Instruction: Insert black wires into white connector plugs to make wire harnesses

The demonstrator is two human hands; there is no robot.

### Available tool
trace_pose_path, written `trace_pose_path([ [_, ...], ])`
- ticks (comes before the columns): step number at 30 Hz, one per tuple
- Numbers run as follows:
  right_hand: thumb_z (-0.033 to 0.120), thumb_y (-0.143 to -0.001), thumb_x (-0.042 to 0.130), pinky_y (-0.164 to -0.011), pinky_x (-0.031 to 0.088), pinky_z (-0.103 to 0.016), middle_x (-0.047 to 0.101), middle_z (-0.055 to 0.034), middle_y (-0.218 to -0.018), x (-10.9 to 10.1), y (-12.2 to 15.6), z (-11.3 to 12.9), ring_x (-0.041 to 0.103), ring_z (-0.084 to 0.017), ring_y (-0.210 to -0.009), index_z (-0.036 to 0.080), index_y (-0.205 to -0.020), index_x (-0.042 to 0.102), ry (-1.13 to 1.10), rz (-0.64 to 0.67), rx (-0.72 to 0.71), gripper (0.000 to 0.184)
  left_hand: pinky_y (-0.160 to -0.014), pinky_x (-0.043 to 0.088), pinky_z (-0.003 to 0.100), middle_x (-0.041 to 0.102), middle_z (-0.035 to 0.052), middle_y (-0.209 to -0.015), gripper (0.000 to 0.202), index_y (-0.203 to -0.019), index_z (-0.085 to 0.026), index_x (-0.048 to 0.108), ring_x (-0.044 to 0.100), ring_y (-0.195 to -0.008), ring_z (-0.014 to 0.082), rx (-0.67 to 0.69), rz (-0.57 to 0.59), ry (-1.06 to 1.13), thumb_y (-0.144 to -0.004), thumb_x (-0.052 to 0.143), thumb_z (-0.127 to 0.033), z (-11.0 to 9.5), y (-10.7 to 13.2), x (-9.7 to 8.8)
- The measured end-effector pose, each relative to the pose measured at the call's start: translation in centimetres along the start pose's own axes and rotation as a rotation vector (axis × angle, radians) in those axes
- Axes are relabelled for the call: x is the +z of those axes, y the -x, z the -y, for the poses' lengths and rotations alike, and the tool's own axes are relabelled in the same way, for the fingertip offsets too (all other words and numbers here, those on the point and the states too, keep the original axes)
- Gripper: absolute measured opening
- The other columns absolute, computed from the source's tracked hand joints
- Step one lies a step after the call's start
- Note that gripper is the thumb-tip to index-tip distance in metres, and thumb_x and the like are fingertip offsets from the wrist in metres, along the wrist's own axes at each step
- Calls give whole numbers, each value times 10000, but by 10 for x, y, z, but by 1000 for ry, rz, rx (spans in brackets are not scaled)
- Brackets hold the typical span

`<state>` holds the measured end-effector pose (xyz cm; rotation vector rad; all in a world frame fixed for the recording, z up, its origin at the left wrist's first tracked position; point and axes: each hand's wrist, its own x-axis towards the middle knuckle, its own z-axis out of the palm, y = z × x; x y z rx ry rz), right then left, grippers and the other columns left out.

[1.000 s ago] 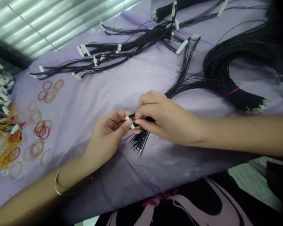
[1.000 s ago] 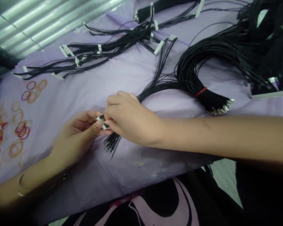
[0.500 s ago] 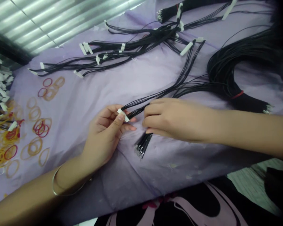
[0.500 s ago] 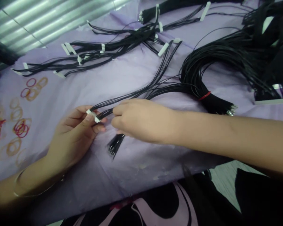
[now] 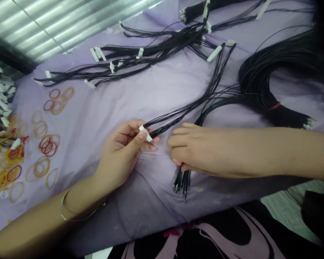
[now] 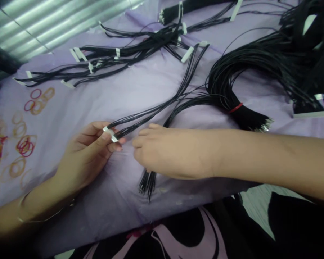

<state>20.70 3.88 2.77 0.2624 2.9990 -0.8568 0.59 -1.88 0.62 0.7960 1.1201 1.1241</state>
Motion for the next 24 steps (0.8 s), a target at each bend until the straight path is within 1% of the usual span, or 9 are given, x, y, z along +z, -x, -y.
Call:
trace_pose_path([
  [3,142,-897,510,-843,400,-327,570,-50,-940,-2,-2,3,491,-151,-890,120,-857,571,-91,-90,7,76,-644,552,190,643,17,-864,121,-939,-153,629,644,-747,105,10,29,16,-821,653,-156,0,0,-1],
  [5,131,-887,520,-736,413,-273,591,-25,-877,-5,-5,2,526,-121,-808,126,-845,571,-206,-142,102,67,-632,552,180,649,15,-859,118,-936,-154,634,633,-706,88,4,42,28,-819,654,-148,0,0,-1],
  [7,157,-872,545,-598,379,-242,597,22,-775,-8,-7,0,521,-88,-670,152,-825,581,-300,-160,201,60,-616,554,173,655,17,-861,122,-939,-155,637,630,-683,83,-16,50,22,-819,657,-156,-1,1,-1],
  [9,192,-858,572,-535,349,-219,613,50,-737,-11,-7,-2,507,-63,-596,172,-832,617,-370,-171,247,56,-612,559,171,661,19,-868,122,-944,-161,642,636,-687,87,-30,62,8,-823,655,-167,-1,1,-2],
  [13,155,-854,577,-667,431,-164,673,45,-867,-11,-5,-4,593,-40,-741,172,-944,680,-508,-246,167,138,-596,559,160,663,16,-857,115,-927,-176,660,648,-709,97,-44,66,10,-813,669,-176,-2,2,-2],
  [16,105,-838,572,-762,458,-169,670,13,-945,-11,-5,-3,602,-53,-838,142,-891,683,-532,-334,99,129,-631,573,182,661,11,-851,119,-939,-187,664,653,-733,105,-56,78,22,-821,658,-170,-2,1,-2],
  [19,97,-823,587,-831,465,-176,645,-19,-1071,-13,-4,0,599,-72,-926,126,-872,672,-571,-463,92,102,-645,572,183,659,5,-842,115,-947,-189,664,653,-749,103,-57,82,26,-841,632,-157,-2,0,-3],
  [21,120,-818,595,-785,475,-184,652,-21,-1037,-15,-4,0,606,-83,-892,133,-886,675,-585,-537,151,106,-618,562,163,660,4,-847,124,-940,-179,661,649,-737,97,-45,85,30,-831,634,-126,-1,0,-3],
  [24,177,-788,613,-572,432,-187,645,-3,-783,-16,-3,-3,571,-77,-680,130,-805,674,-566,-555,267,79,-614,567,177,668,14,-851,132,-931,-158,646,653,-724,105,-36,118,27,-818,634,-91,-2,0,-3],
])
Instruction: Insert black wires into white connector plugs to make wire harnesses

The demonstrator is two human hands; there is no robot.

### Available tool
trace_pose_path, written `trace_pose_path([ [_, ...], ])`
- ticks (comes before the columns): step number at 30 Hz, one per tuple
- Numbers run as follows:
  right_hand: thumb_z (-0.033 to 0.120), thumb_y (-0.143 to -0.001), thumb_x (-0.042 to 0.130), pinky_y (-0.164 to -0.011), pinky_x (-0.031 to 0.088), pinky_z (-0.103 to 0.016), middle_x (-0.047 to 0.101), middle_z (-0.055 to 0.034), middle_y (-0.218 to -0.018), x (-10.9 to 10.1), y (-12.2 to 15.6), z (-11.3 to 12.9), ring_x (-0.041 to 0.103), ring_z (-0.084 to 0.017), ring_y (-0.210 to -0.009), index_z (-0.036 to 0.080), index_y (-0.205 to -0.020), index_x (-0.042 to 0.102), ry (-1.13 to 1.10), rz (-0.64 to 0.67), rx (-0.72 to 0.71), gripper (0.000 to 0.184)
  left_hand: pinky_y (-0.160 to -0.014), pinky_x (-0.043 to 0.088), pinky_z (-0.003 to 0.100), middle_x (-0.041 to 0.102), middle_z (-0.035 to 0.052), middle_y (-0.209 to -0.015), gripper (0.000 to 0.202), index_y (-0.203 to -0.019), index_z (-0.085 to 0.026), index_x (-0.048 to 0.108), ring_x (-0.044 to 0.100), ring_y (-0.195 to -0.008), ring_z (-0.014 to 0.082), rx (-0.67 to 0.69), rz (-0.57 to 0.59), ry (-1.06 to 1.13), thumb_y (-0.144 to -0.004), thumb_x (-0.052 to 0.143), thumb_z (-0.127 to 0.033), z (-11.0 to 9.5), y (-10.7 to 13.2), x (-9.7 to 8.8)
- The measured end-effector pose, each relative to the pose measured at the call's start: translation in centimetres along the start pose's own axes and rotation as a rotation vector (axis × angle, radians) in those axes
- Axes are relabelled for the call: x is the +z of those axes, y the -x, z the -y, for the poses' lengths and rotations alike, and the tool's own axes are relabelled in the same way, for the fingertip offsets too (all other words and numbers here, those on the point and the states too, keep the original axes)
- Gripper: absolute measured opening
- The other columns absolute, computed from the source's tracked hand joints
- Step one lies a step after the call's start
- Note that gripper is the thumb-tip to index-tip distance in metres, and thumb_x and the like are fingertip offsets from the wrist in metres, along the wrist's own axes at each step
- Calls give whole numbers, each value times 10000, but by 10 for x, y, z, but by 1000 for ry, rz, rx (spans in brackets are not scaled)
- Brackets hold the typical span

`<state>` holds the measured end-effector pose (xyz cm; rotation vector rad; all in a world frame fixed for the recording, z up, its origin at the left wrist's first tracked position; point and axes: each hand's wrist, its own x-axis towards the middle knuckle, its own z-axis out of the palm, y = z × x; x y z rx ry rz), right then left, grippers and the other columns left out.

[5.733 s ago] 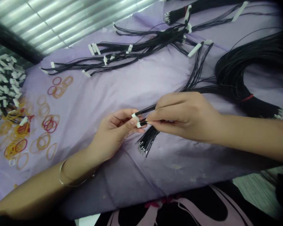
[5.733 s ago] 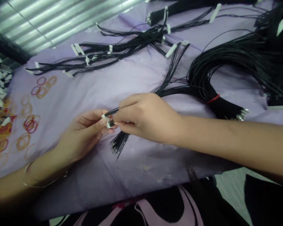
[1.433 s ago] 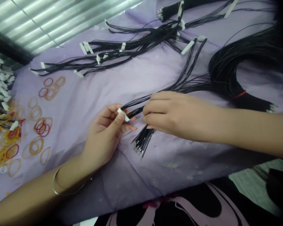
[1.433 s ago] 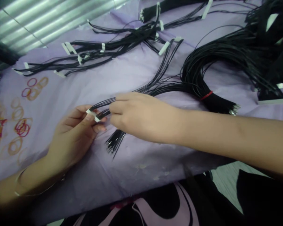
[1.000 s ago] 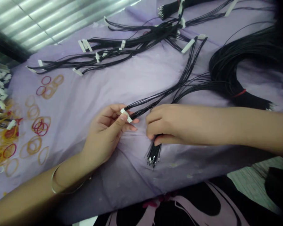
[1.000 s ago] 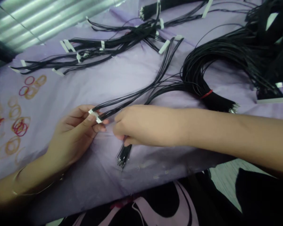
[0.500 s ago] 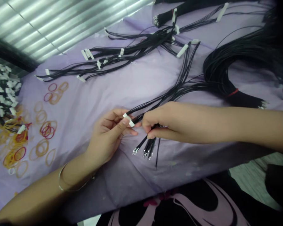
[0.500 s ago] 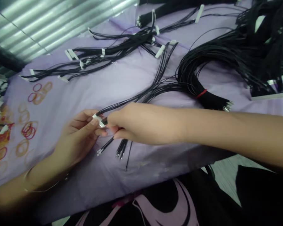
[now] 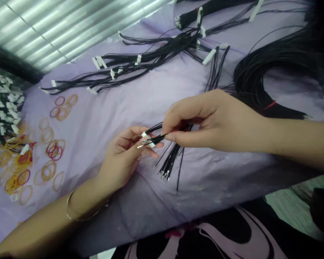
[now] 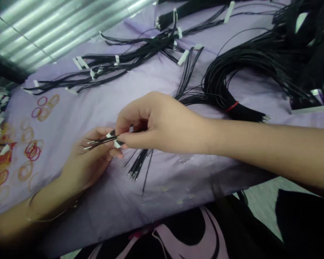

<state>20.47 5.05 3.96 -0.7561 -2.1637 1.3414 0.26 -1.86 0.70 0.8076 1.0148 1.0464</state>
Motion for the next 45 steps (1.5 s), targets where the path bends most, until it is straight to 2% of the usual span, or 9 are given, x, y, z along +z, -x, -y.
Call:
trace_pose_path([
  [3,205,-749,628,-459,344,-194,576,14,-619,-1,-3,-5,481,-55,-545,116,-711,653,23,6,72,100,-618,569,188,668,31,-825,112,-936,-141,624,668,-744,129,-2,25,2,-829,631,-111,-1,0,0],
  [6,169,-725,623,-481,332,-192,601,9,-692,-1,-6,-9,463,-40,-554,120,-693,672,94,-18,95,76,-631,566,181,667,43,-843,108,-955,-137,603,676,-823,151,-8,28,-11,-849,610,-116,0,1,-1],
  [11,113,-707,632,-591,347,-182,596,23,-727,0,-8,-11,475,-23,-615,134,-673,698,216,-68,11,77,-648,567,172,676,49,-885,110,-977,-133,596,677,-838,144,-21,33,-26,-867,594,-127,2,0,-3],
  [21,67,-702,648,-611,355,-190,584,8,-739,-1,-9,-11,444,-21,-595,115,-675,697,267,-42,-70,73,-632,570,167,677,29,-844,103,-951,-140,618,683,-835,151,-43,15,-17,-848,624,-136,-1,1,-1],
  [30,47,-740,598,-588,372,-170,593,-27,-814,-3,-4,-10,426,-23,-590,112,-678,670,360,-69,-241,115,-615,566,164,671,19,-824,124,-930,-146,644,687,-755,144,-83,2,16,-810,672,-157,-2,1,1],
  [40,56,-753,597,-607,378,-154,587,-25,-823,-1,-4,-12,457,-23,-627,110,-701,677,366,-41,-257,110,-629,567,187,686,15,-840,129,-923,-164,682,688,-727,155,-109,-2,22,-796,678,-150,-4,2,1],
  [45,92,-742,609,-615,376,-177,586,-12,-778,2,-3,-12,453,-26,-602,115,-688,689,341,-38,-176,100,-634,571,195,689,20,-856,126,-938,-162,677,689,-740,156,-82,13,-3,-815,658,-147,-3,2,1],
])
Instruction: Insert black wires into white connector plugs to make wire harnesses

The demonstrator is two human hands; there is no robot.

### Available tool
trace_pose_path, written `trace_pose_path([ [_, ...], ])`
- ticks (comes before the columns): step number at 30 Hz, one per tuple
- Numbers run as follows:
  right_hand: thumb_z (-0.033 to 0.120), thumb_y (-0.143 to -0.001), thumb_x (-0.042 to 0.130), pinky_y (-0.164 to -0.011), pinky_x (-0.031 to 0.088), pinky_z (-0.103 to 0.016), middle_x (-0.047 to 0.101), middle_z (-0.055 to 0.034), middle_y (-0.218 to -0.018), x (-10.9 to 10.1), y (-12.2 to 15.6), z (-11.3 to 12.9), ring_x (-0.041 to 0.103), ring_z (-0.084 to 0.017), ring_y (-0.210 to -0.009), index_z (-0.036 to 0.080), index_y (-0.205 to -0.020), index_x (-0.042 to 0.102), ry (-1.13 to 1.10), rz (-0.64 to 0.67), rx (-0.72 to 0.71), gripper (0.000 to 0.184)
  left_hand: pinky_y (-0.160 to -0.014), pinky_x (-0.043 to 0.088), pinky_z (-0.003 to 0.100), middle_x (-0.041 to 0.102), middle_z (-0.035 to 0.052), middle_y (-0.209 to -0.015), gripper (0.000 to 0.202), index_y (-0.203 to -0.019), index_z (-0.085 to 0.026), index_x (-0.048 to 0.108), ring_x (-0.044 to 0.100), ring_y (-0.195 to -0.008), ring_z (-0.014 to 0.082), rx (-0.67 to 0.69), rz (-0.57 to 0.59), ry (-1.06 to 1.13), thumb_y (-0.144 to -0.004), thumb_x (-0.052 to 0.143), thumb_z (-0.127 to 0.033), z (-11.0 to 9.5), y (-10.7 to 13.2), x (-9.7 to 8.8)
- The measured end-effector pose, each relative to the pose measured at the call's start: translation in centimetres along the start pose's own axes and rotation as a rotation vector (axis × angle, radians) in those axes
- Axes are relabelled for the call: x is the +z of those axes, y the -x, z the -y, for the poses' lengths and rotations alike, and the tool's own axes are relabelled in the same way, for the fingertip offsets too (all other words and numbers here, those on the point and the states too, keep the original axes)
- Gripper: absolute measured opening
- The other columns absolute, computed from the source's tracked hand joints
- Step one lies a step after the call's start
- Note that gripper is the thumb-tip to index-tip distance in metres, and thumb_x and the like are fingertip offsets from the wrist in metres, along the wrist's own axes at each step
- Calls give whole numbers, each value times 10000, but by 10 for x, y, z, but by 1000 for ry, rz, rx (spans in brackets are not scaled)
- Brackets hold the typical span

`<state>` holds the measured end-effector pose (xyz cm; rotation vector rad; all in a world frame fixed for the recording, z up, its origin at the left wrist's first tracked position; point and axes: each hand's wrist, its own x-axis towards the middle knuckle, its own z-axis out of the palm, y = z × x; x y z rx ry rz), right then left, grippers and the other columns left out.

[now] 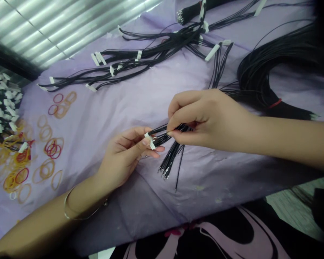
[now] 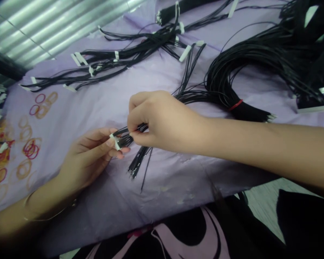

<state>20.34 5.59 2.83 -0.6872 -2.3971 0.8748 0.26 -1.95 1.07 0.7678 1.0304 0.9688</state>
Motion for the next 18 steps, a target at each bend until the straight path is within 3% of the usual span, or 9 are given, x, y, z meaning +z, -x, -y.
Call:
trace_pose_path([
  [12,118,-729,605,-602,339,-208,548,-5,-703,4,1,2,449,-42,-592,140,-671,706,-47,22,116,119,-688,579,212,699,35,-902,140,-997,-181,657,691,-821,166,41,28,-130,-863,616,-172,4,1,-5],
  [18,107,-714,616,-594,338,-203,535,-1,-707,4,1,2,438,-33,-580,135,-674,708,-59,14,141,104,-698,577,196,695,19,-902,159,-1010,-185,651,691,-814,153,38,49,-97,-867,602,-135,4,2,-6],
])
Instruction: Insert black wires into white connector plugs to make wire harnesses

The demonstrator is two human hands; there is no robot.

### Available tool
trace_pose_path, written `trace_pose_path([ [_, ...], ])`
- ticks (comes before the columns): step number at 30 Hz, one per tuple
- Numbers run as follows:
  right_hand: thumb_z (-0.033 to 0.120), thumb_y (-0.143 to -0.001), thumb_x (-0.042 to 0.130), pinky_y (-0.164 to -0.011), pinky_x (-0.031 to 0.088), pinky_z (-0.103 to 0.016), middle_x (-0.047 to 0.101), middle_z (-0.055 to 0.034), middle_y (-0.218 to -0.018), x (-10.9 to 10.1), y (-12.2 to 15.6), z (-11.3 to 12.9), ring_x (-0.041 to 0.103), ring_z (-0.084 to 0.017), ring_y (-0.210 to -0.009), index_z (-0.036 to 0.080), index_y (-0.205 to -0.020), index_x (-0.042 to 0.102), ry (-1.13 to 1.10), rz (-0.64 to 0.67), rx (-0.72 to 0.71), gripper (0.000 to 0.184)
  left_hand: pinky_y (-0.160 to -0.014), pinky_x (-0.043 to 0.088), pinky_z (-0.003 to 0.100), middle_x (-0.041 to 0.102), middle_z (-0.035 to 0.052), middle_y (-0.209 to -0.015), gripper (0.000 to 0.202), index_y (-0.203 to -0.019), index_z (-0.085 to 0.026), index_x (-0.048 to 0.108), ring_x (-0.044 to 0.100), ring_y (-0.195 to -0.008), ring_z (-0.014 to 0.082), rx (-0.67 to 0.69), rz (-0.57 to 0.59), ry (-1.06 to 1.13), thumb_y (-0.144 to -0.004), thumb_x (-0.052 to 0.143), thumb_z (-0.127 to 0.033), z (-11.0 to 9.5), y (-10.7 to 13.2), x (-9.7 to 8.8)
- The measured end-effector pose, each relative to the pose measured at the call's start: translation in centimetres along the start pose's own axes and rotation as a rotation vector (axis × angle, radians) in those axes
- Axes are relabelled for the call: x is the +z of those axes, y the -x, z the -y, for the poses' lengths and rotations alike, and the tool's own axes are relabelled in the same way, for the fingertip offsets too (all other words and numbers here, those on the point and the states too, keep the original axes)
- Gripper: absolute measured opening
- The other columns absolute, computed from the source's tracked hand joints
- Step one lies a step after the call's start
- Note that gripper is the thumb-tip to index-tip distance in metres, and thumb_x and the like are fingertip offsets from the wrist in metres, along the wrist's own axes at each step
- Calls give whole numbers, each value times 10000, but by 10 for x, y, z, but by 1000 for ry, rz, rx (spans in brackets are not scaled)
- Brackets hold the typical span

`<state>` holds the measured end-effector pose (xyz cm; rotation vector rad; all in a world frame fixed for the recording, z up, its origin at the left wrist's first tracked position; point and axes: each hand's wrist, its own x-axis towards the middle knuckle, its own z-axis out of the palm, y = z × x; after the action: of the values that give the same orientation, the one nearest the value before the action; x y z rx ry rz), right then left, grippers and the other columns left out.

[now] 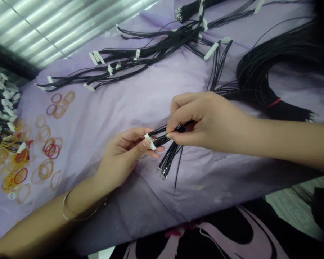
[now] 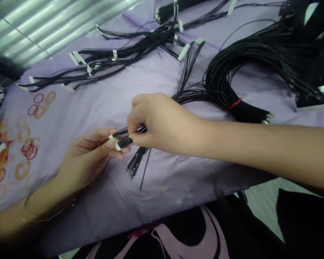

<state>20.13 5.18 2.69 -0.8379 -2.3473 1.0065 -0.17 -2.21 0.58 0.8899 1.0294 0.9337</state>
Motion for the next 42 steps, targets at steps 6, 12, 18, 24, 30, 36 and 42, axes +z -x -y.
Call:
trace_pose_path([
  [6,101,-730,614,-602,343,-203,538,-4,-725,0,0,-1,435,-35,-587,128,-669,695,4,-20,-32,105,-673,571,186,692,24,-883,135,-985,-175,656,691,-809,152,-6,-15,1,-862,611,-146,-1,0,1],
  [12,83,-720,598,-572,330,-202,521,-9,-727,0,2,-1,425,-36,-588,119,-650,672,51,-16,-76,107,-686,571,197,692,18,-864,142,-978,-183,655,691,-807,155,-16,-18,14,-845,627,-142,-2,0,2],
  [18,77,-741,600,-574,346,-202,507,-10,-742,-1,3,-2,434,-43,-611,124,-644,631,76,-22,-160,112,-660,575,212,690,28,-844,139,-967,-159,645,692,-782,169,-30,-52,9,-828,650,-170,-2,-1,3],
  [24,102,-794,571,-562,337,-210,506,-22,-778,0,4,-3,422,-51,-629,118,-662,618,176,-40,-253,141,-682,572,200,694,16,-867,134,-960,-181,664,692,-772,149,-36,-35,32,-833,640,-143,-3,-1,3],
  [30,173,-891,479,-566,329,-240,530,-32,-841,2,6,-5,426,-64,-634,119,-668,625,312,-20,-261,273,-723,575,219,696,1,-859,144,-975,-219,675,691,-747,136,-32,-14,13,-853,625,-161,-2,-1,1],
  [36,168,-894,443,-548,303,-251,535,-52,-841,2,5,-1,394,-84,-612,124,-682,575,395,43,-192,253,-696,582,224,695,-4,-868,132,-952,-209,680,688,-723,139,-29,-17,1,-840,636,-156,-3,-1,1],
  [42,162,-859,504,-605,353,-241,557,-61,-904,4,5,-5,474,-90,-680,107,-760,645,230,7,-220,181,-697,571,192,698,3,-881,146,-973,-207,676,691,-757,133,-38,-6,2,-856,615,-144,-3,0,0],
])
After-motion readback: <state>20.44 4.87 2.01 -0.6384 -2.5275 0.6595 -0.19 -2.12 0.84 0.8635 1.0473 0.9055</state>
